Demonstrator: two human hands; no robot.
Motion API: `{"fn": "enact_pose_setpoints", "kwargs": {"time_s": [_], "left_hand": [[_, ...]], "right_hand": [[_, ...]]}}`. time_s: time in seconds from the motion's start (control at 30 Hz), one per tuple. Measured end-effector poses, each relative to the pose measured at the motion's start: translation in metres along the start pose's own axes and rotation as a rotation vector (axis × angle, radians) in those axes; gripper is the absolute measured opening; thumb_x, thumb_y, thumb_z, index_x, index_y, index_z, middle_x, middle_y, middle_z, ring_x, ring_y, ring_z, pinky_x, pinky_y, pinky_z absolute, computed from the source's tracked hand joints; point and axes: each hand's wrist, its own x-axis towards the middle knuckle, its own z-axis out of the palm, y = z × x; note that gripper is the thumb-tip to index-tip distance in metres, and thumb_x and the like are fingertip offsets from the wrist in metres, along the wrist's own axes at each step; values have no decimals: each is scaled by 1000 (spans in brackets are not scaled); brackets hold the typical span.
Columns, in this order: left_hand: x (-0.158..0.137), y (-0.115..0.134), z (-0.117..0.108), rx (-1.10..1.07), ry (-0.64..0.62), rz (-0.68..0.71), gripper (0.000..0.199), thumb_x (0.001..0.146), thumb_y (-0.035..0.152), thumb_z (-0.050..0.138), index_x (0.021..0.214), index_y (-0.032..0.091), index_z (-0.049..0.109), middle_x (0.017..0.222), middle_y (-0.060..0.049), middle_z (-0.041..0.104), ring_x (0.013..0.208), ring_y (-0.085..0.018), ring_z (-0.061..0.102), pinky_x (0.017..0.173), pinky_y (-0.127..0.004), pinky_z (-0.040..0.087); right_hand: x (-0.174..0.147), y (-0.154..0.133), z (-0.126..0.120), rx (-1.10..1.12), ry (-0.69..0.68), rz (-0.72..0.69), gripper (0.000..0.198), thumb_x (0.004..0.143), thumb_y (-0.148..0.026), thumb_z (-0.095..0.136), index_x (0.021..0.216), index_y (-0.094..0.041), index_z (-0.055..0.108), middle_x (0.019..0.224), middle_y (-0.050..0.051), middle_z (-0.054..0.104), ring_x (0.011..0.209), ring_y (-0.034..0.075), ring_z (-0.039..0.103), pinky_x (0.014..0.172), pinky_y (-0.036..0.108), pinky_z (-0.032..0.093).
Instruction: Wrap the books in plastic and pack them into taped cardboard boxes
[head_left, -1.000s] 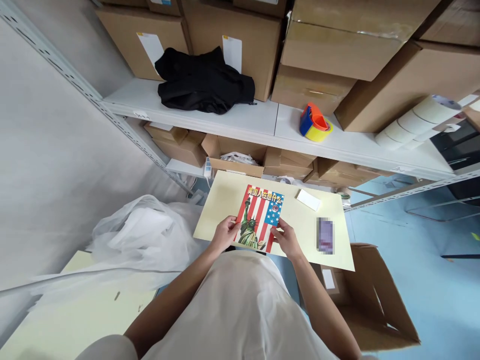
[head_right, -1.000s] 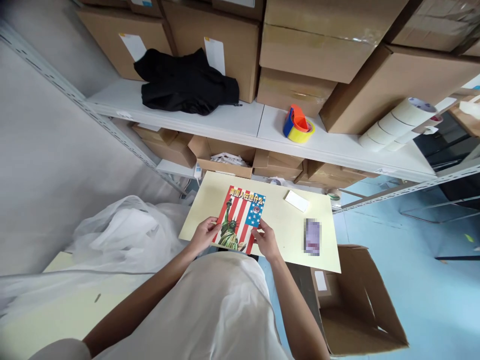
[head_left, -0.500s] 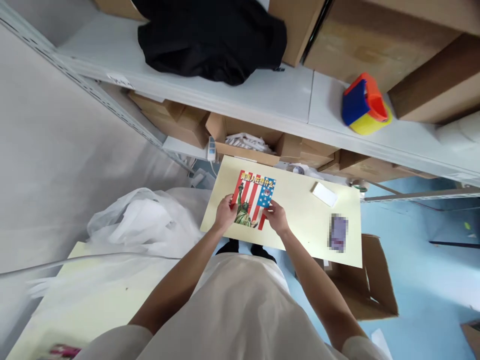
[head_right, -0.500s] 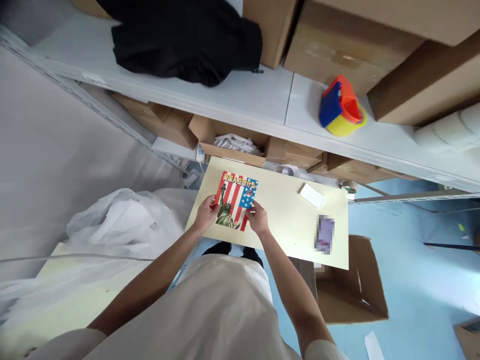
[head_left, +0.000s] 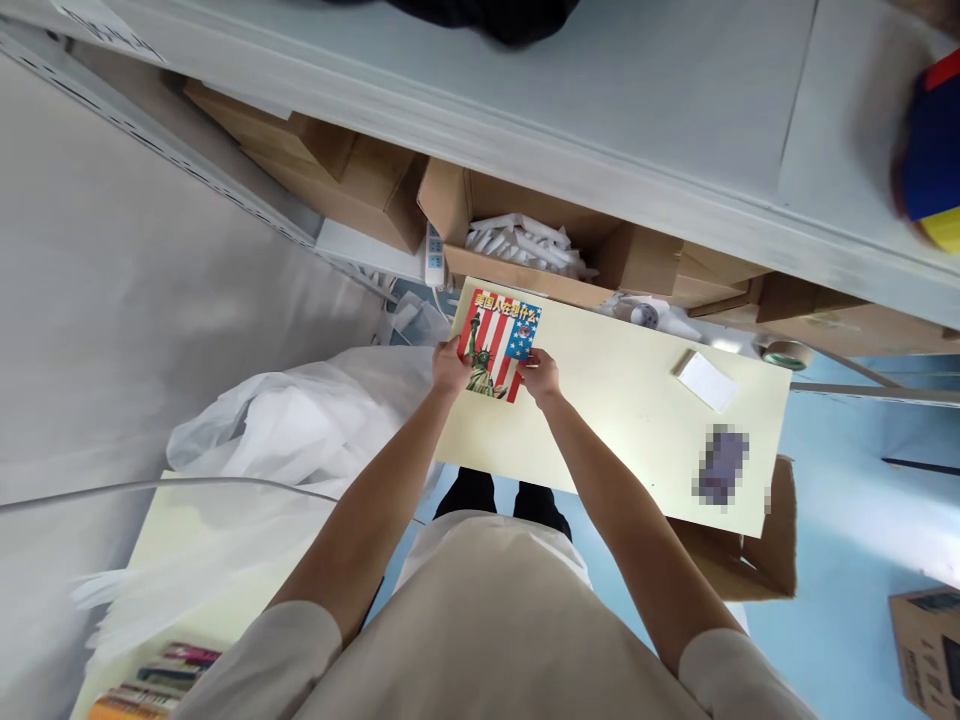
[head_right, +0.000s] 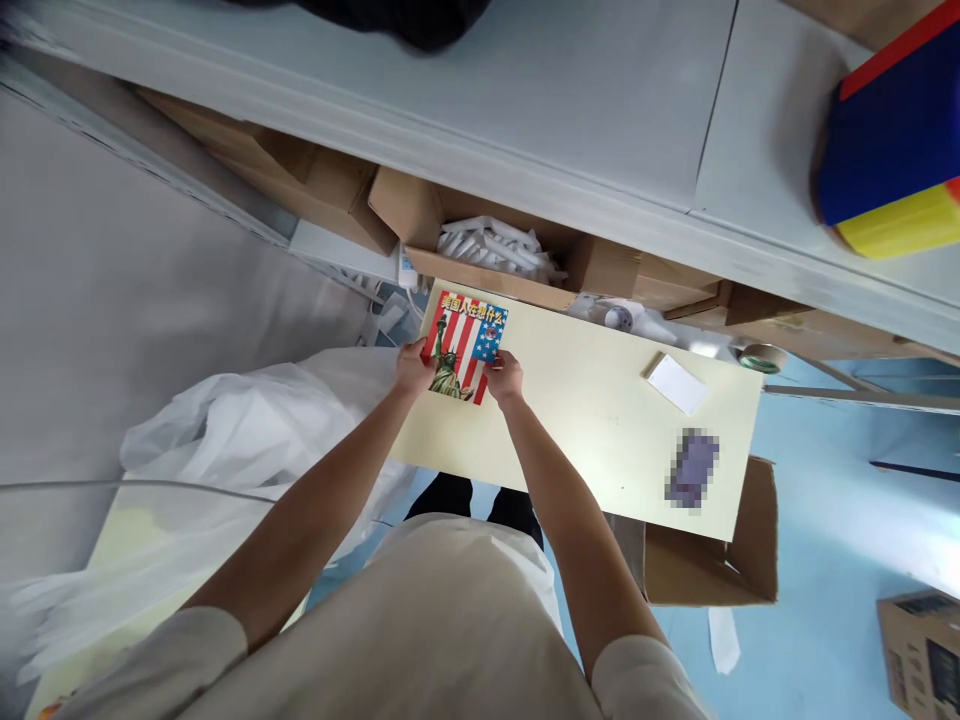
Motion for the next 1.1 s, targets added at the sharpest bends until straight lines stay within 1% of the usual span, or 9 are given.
{"fn": "enact_pose_setpoints", "kwargs": {"time_s": [0.1,0.2,0.33,0.4,0.5,0.77,0.9,0.97,1.1], "left_hand": [[12,-8,7,-1,10,13,45,75,13,59,119,17,62,100,-12,62,104,-28,57,97,-41,46],[16,-16,12,-13,57,37,46,74,15,61,120,19,62,102,-12,59,109,-30,55,99,-44,45],[11,-24,14,-32,81,66,51,77,16,59,128,18,57,104,-12,57,107,-29,55,99,-43,45],[8,-25,12,-36,69,83,54,77,15,58,131,15,54,107,-13,56,107,-28,56,99,-41,45],[4,-25,10,-43,54,97,54,77,13,58,130,13,56,108,-14,55,108,-27,55,101,-38,44],[8,-24,11,-37,43,112,54,75,11,60,129,15,57,105,-11,54,108,-28,55,102,-40,43],[6,-26,12,-21,38,110,55,74,13,62,128,18,56,107,-11,53,109,-28,54,101,-41,43],[2,-26,12,4,35,114,58,73,16,64,129,18,53,110,-12,54,110,-30,53,102,-43,42],[-15,-17,7,75,64,109,65,74,21,66,134,10,45,122,-21,51,117,-36,48,103,-50,38]], "right_hand": [[8,-7,5,-47,40,32,33,74,-21,55,107,-21,61,93,3,67,80,16,63,73,33,54],[7,-18,8,-142,95,9,38,76,-15,53,113,-20,61,93,5,68,86,19,63,82,35,52],[-4,-24,14,-258,156,-62,50,76,-13,55,125,-20,54,107,11,63,98,23,60,90,39,49],[-11,-23,17,-278,150,-63,54,76,-12,55,129,-20,52,113,13,59,101,24,59,90,40,49],[-18,-21,19,-292,116,-47,58,77,-9,52,133,-22,48,115,12,57,102,25,59,91,41,50],[-17,-17,20,-262,121,-35,65,76,-8,53,138,-25,43,117,13,56,103,26,59,91,43,50],[-16,-15,21,-245,118,-22,64,77,-9,53,139,-22,42,118,14,55,102,26,60,92,42,49],[-17,-13,19,-222,111,-27,64,78,-9,50,140,-20,41,118,15,55,101,24,60,91,40,50],[-27,-5,9,-130,128,-41,63,79,-12,47,140,-21,39,114,12,57,94,20,60,86,39,51]]}}
